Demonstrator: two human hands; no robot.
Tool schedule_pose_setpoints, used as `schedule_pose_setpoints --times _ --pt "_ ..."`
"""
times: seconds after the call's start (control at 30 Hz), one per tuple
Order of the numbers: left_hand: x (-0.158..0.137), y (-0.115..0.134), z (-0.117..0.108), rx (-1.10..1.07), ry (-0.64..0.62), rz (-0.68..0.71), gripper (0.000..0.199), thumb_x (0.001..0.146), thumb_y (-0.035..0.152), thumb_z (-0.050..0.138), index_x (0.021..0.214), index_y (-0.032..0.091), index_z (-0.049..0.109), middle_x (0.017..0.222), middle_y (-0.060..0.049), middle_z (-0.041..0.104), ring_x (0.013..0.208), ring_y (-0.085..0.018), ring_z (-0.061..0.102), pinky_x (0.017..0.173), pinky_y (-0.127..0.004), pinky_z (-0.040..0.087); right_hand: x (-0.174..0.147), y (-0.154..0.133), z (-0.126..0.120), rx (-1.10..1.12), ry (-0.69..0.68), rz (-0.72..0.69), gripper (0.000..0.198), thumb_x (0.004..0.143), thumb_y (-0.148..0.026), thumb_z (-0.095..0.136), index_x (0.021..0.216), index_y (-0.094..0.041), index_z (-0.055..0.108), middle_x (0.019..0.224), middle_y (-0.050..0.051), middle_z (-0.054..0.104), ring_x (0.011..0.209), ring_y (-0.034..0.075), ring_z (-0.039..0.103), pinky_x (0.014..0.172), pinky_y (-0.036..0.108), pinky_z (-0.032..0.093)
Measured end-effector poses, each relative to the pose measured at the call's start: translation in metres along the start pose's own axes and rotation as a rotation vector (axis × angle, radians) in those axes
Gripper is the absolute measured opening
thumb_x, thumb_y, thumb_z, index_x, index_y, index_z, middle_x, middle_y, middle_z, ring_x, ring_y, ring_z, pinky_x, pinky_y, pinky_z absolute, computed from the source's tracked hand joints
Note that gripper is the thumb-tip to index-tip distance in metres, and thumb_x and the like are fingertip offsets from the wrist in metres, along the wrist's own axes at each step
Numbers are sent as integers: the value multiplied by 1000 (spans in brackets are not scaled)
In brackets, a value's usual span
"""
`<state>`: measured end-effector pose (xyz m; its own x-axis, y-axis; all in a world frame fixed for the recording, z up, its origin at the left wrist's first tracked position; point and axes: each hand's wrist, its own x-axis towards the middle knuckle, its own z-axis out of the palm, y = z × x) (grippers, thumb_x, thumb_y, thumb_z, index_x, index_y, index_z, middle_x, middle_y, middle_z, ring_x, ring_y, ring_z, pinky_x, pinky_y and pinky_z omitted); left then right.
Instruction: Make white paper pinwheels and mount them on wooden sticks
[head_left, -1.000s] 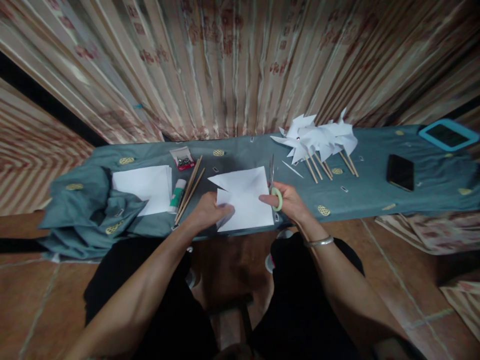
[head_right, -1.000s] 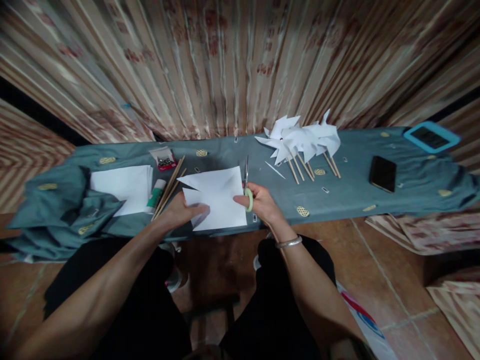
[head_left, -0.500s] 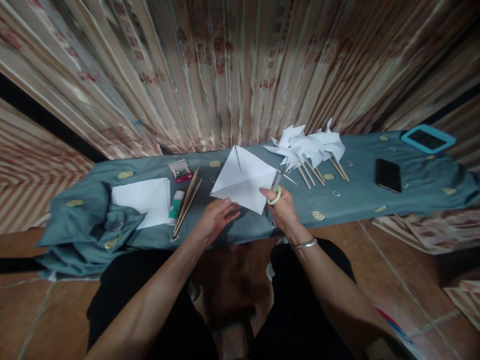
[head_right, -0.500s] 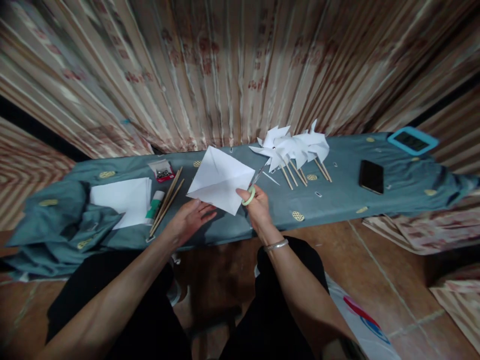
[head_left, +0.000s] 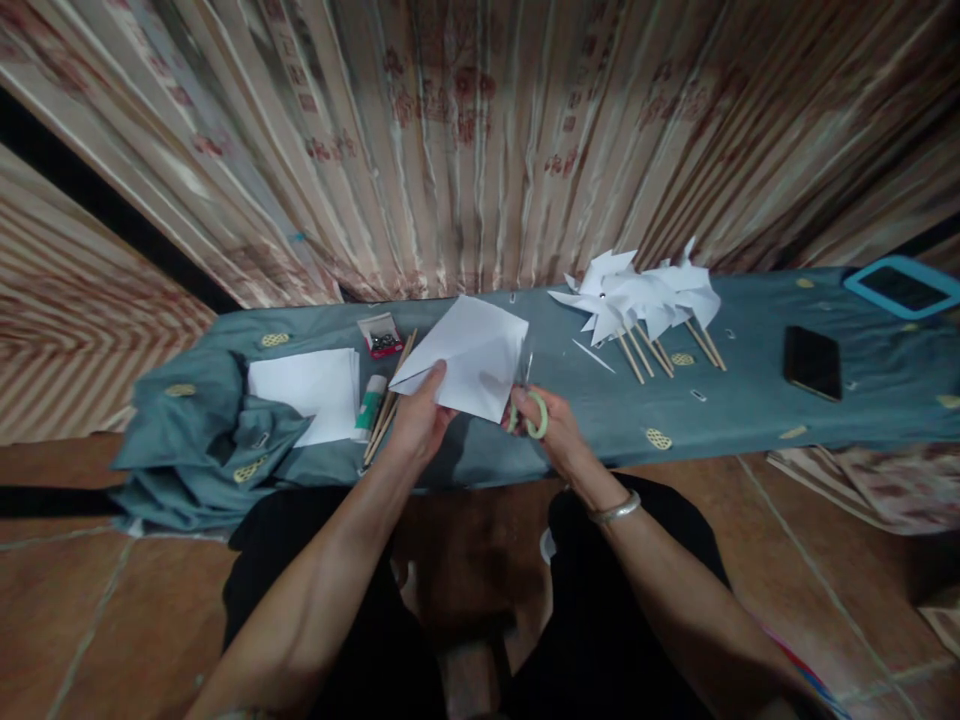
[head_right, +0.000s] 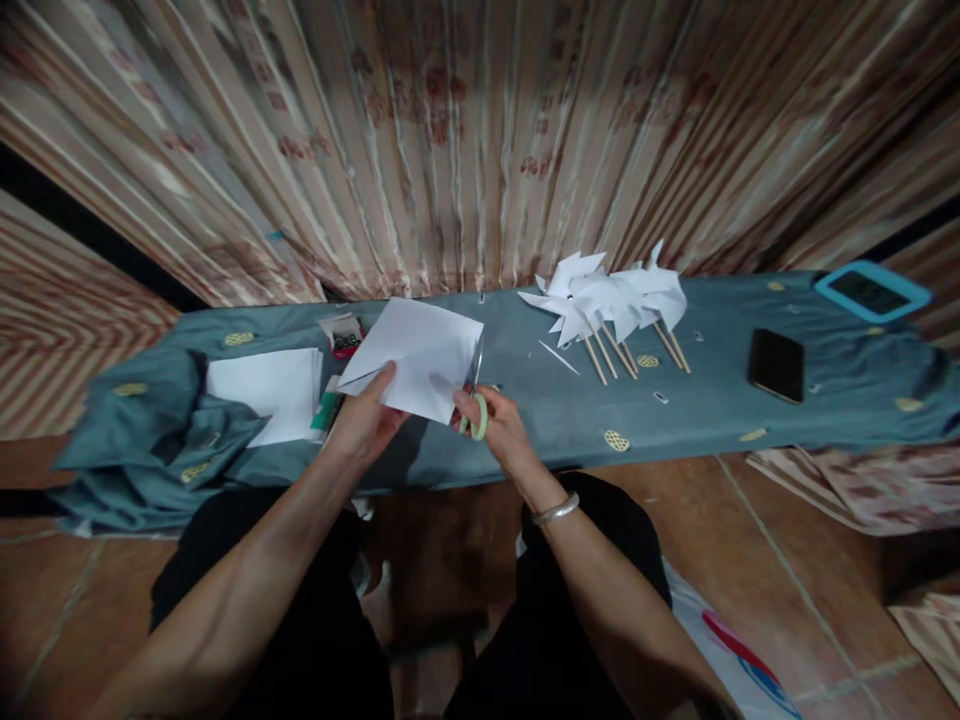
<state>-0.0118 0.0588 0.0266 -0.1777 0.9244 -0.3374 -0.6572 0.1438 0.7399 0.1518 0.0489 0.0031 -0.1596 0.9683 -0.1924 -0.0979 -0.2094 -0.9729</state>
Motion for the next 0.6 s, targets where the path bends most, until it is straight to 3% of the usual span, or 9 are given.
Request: schedule_pose_setpoints --times 0.13,0.3,0.6 --pt "6 16 -4 -31 83 61 28 76 17 71 102 19 64 105 -4 72 92 -17 70 83 -28 58 -17 0 -4 -101 -242 53 49 69 -65 69 88 -19 65 73 2 70 62 13 60 57 25 46" --pt "8 26 -6 -53 81 118 35 76 15 71 109 20 62 110 -6 72 99 -19 69 86 -30 58 -31 0 -8 -171 -450 92 43 75 -57 69 91 -17 65 75 2 67 66 13 60 61 25 47" --pt "7 20 -3 -11 77 126 38 77 15 69 115 20 61 116 -6 70 102 -21 68 86 -31 58 -34 -8 -5 -211 -495 128 50 71 -60 71 93 -16 64 74 1 65 66 12 57 63 25 45"
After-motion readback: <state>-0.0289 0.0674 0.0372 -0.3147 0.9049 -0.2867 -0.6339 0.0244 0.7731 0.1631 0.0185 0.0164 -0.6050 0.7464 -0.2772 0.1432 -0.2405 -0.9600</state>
